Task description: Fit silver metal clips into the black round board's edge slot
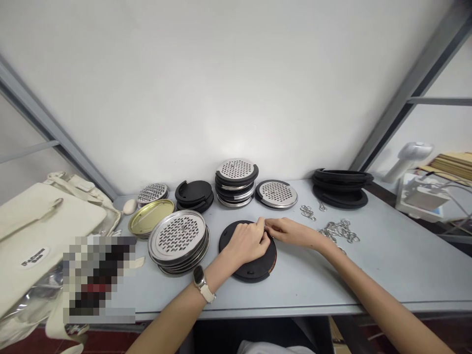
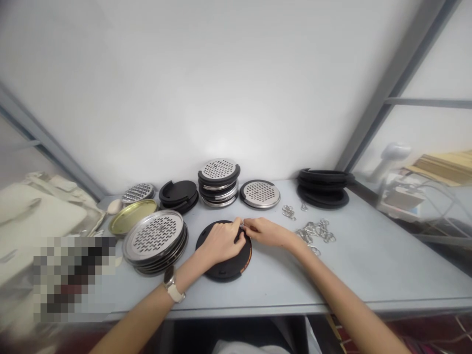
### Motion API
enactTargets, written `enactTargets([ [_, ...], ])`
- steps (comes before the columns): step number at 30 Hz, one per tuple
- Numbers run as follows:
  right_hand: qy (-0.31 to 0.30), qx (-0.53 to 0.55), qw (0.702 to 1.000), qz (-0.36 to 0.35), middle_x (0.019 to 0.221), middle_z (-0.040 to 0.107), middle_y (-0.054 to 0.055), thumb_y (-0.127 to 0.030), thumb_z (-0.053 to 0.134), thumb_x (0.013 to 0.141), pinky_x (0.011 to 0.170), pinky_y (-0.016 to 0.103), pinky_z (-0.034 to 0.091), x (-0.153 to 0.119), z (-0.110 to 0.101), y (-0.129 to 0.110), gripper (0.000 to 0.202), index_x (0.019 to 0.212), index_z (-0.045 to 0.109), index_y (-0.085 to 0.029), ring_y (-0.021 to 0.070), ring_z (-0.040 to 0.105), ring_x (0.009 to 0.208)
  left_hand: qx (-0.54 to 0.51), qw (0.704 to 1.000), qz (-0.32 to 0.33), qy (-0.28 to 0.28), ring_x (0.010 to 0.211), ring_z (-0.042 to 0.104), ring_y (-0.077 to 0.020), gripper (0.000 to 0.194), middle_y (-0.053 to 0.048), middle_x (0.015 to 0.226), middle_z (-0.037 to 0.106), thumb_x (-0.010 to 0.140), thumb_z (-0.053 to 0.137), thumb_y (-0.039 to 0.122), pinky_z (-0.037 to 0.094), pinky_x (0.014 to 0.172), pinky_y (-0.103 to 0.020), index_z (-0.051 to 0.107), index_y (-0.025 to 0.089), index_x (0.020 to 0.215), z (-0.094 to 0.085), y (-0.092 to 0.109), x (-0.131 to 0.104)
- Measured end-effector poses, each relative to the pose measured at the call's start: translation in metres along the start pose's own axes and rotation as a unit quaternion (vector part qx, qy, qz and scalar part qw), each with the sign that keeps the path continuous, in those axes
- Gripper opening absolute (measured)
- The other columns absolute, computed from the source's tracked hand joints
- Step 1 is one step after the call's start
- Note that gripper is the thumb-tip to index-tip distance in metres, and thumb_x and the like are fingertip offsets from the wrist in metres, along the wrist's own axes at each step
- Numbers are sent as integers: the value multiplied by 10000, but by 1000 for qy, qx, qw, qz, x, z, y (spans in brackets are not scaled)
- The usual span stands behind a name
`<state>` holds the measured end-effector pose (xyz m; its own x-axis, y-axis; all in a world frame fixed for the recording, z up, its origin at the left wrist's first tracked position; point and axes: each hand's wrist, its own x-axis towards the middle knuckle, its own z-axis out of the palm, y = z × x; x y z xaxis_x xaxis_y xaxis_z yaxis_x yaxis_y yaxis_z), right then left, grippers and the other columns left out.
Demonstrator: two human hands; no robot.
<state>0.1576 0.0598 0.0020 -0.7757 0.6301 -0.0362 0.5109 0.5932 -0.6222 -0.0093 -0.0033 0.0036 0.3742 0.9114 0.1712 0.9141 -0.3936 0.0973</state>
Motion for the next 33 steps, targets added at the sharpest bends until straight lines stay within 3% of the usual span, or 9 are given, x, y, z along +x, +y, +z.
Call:
enactTargets([
  [23,-3,-10,1000,-8,562,404,-56,-234,390,874,494,224,280,0,0,1,192,690,420,-188,88,338,505,-8,1000,-7,-8,687,641,-236,136,-64,763,652,874,382,270,453,606,-320,457,172,931,1,0,1],
  [33,-14,-20,1000,-13,566,420,-52,-230,398,868,496,227,295,0,-1,2,165,721,459,-187,94,341,502,-9,1000,-3,-11,679,638,-226,136,-59,753,648,872,392,274,447,608,-313,461,173,931,-1,0,1],
])
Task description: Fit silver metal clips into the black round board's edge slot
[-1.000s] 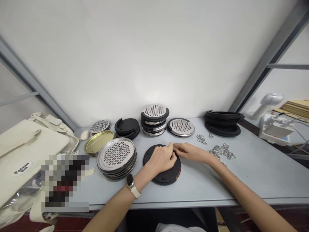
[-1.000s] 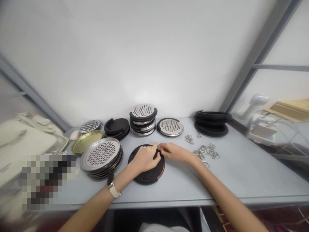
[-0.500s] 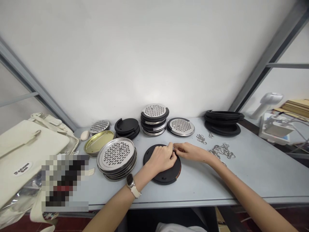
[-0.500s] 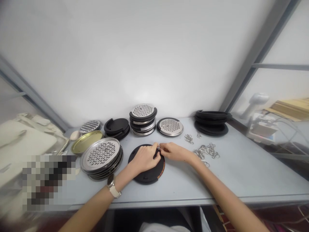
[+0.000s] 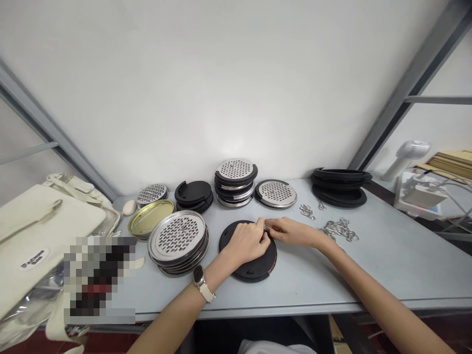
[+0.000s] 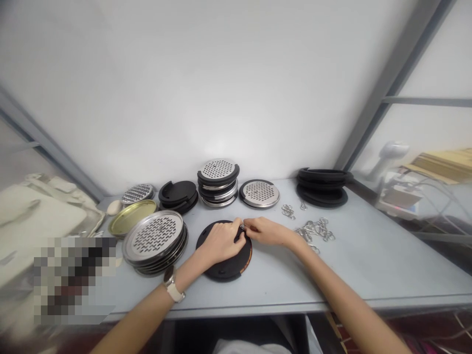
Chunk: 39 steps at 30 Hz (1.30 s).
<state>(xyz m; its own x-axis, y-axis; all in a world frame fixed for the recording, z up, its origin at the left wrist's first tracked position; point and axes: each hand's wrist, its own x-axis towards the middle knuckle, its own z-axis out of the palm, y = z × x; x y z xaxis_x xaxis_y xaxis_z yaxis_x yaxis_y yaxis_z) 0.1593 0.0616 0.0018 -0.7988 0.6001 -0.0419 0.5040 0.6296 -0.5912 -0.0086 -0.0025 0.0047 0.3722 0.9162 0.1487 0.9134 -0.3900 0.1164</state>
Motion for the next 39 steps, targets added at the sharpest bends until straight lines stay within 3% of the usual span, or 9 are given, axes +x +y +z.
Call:
enactTargets([
  [29,-13,-7,1000,-17,582,424,-47,-212,377,859,504,221,289,-1,-1,6,141,753,467,-188,99,353,514,-10,1000,18,10,652,625,-223,163,-53,737,643,875,384,294,427,591,-306,478,172,930,3,-3,1],
  [34,-9,-15,1000,-8,593,462,-38,-209,377,856,512,226,293,0,-2,4,158,738,480,-188,106,377,523,-47,999,10,2,723,624,-213,205,-25,779,644,846,472,348,417,607,-282,492,200,987,-4,-10,3],
  [39,-9,-13,1000,-4,563,405,-56,-195,371,859,503,224,278,0,-3,2,182,684,423,-197,97,355,507,-107,993,-33,-24,727,602,-190,168,-6,768,610,854,490,328,406,613,-268,524,217,975,-13,-8,-3],
])
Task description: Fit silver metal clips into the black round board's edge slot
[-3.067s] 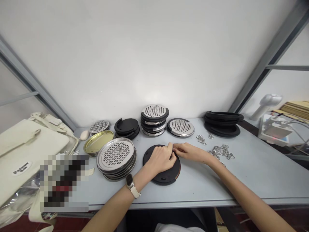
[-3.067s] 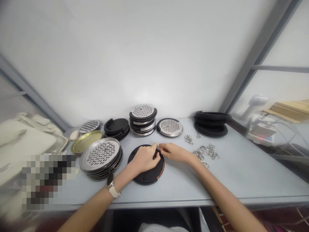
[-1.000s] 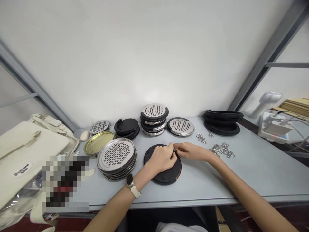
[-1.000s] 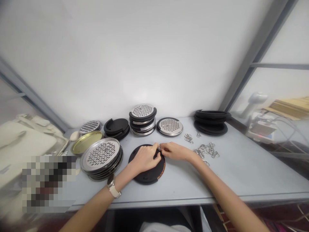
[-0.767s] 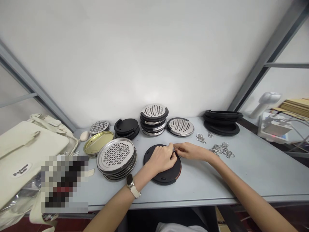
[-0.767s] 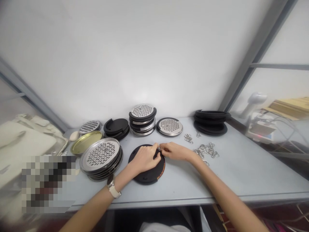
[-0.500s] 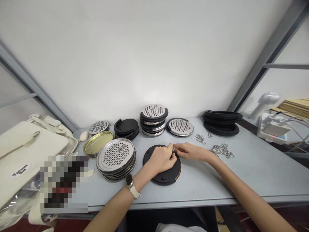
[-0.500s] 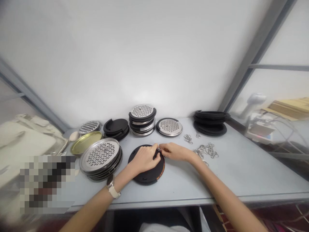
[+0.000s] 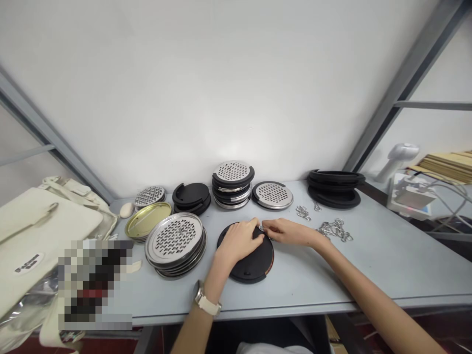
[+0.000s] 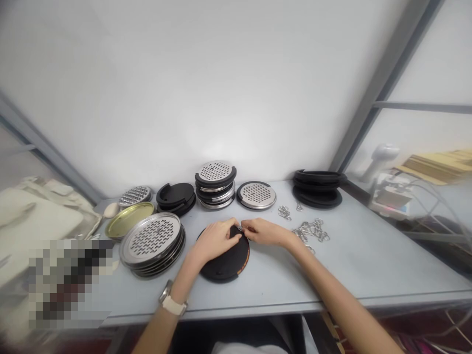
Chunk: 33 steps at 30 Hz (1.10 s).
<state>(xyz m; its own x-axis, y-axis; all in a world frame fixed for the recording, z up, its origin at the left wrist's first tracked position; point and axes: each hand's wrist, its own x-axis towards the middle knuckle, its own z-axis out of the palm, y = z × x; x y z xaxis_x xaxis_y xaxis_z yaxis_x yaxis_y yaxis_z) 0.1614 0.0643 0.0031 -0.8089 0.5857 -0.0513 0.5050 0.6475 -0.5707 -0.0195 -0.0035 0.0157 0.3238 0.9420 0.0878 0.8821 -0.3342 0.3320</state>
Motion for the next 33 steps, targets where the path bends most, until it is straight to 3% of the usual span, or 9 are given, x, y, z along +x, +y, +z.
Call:
enactTargets([
  [5,2,1,1000,0,549,379,-67,-162,381,841,503,222,272,1,1,1,182,663,380,-200,92,341,499,-66,991,-82,85,909,563,-171,155,-38,1017,545,843,515,240,431,749,-269,534,230,996,8,16,-12],
  [9,1,1,1000,-6,553,382,-67,-148,393,829,510,218,277,1,0,3,177,659,382,-198,90,353,509,-54,985,-99,134,982,515,-197,101,-24,978,535,832,515,176,399,855,-343,536,228,916,15,25,-22],
  [12,0,-4,1000,-7,561,390,-67,-144,398,825,507,213,279,1,-1,3,165,669,394,-197,88,358,512,-71,979,-124,142,977,508,-204,137,-25,997,528,852,484,182,396,856,-373,531,235,969,18,24,-33],
  [16,6,-12,1000,2,560,389,-68,-147,397,832,503,208,276,0,-1,-1,168,671,396,-195,83,347,507,-79,980,-97,157,1013,494,-210,204,-40,1029,512,890,418,202,387,884,-384,513,246,1065,24,19,-46],
  [21,21,-18,1000,6,541,368,-70,-185,398,865,501,215,260,-1,-1,-5,209,657,388,-194,85,331,496,-103,966,-122,203,961,518,-196,204,-36,1006,516,912,366,183,405,869,-362,525,239,1028,33,21,-51],
  [27,24,-23,999,7,524,378,-65,-194,404,887,502,220,252,-6,3,-11,240,648,385,-196,90,349,485,-118,964,-132,198,872,535,-178,193,-36,995,509,907,373,188,438,805,-339,525,228,1019,33,27,-55],
  [30,53,-29,998,26,531,380,-59,-204,345,921,509,229,254,-13,15,-17,243,686,405,-199,101,349,483,-85,963,-136,216,874,534,-186,180,-40,993,517,899,397,205,437,800,-350,534,222,1015,36,31,-59],
  [33,127,-31,990,51,591,459,-32,-225,301,949,554,238,294,-23,32,-23,241,742,424,-203,121,423,528,-41,956,-130,260,906,537,-207,203,-58,1013,541,887,429,219,432,802,-370,548,216,1051,45,37,-67],
])
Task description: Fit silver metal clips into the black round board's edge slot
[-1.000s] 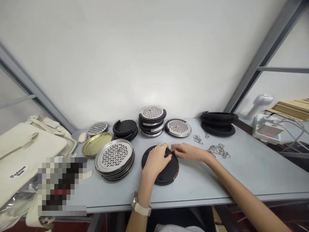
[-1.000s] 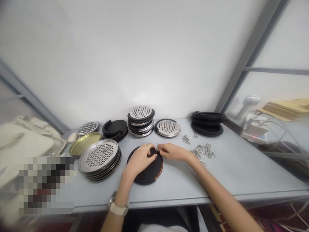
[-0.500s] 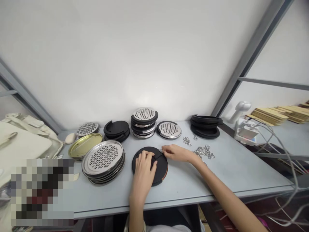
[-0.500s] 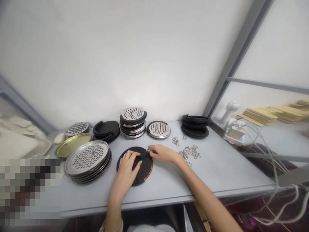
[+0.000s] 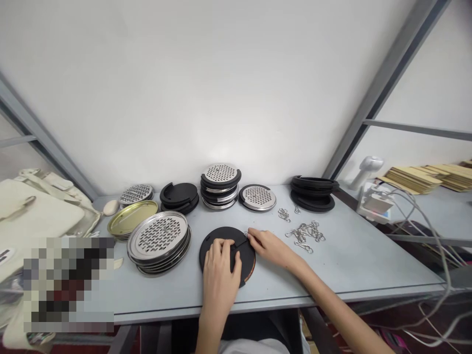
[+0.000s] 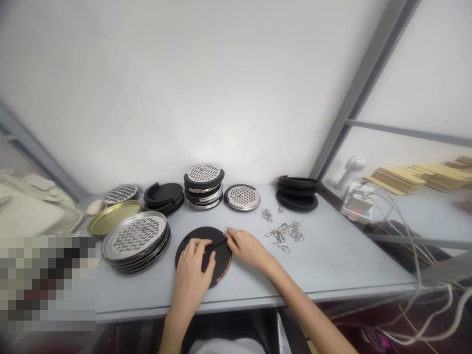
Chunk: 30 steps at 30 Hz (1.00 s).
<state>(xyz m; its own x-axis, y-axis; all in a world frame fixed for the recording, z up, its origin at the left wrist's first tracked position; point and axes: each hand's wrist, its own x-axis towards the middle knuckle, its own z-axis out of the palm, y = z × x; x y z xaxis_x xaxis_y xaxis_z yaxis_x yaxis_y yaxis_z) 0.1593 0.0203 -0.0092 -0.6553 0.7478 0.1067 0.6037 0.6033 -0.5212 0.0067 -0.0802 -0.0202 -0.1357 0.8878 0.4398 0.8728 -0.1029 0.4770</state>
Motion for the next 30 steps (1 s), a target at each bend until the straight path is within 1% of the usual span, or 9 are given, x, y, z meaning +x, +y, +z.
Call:
enactTargets([
  [1,14,2,1000,-3,629,489,-17,-234,293,956,579,241,314,-5,4,-2,245,751,423,-205,131,457,567,9,1000,11,18,917,539,-214,225,-67,1020,552,882,440,220,430,801,-374,550,213,1079,1,1,-6],
  [4,46,-8,999,5,665,495,-1,-247,281,964,634,257,355,-15,12,-5,254,751,414,-210,159,497,647,29,998,24,54,977,546,-222,308,-77,1105,578,883,439,199,423,818,-370,534,218,1176,4,1,-25],
  [6,58,-9,998,10,683,505,7,-250,271,969,654,263,370,-18,15,-7,260,754,413,-212,169,510,680,31,996,48,72,1044,540,-222,354,-76,1178,579,884,430,173,396,887,-383,517,219,1223,5,0,-36],
  [8,67,-10,998,13,696,522,12,-250,264,973,659,265,375,-21,18,-8,259,769,420,-213,174,518,692,26,992,72,96,1079,537,-211,362,-65,1199,589,876,428,140,360,951,-387,534,217,1214,7,-1,-44],
  [12,85,-25,996,26,674,522,9,-270,281,972,618,263,360,-25,21,-8,247,776,421,-214,172,512,647,14,981,103,162,1012,584,-189,353,-53,1102,654,841,442,75,390,895,-344,605,210,1123,14,-6,-53],
  [16,80,-14,996,21,669,521,4,-280,304,966,614,257,362,-26,21,-7,247,748,401,-218,167,514,637,14,960,165,226,942,618,-171,362,-42,998,699,809,433,44,401,852,-314,634,185,1076,22,-10,-59],
  [17,80,-11,997,21,667,519,3,-282,304,966,613,258,363,-26,21,-6,247,746,398,-218,167,512,634,17,956,170,237,927,624,-169,360,-42,987,703,806,429,48,400,850,-313,639,180,1067,23,-11,-60],
  [25,80,-5,997,19,678,520,7,-289,264,974,605,268,364,-25,21,-5,237,782,386,-224,171,504,624,23,953,165,254,875,642,-159,345,-38,950,713,809,419,60,401,833,-299,649,190,1030,23,-6,-58],
  [30,81,17,996,19,680,521,-2,-276,267,965,578,262,361,-26,19,-7,166,851,379,-231,168,486,592,31,953,160,255,884,640,-160,346,-37,953,712,816,409,69,396,840,-299,651,192,1029,26,-7,-60],
])
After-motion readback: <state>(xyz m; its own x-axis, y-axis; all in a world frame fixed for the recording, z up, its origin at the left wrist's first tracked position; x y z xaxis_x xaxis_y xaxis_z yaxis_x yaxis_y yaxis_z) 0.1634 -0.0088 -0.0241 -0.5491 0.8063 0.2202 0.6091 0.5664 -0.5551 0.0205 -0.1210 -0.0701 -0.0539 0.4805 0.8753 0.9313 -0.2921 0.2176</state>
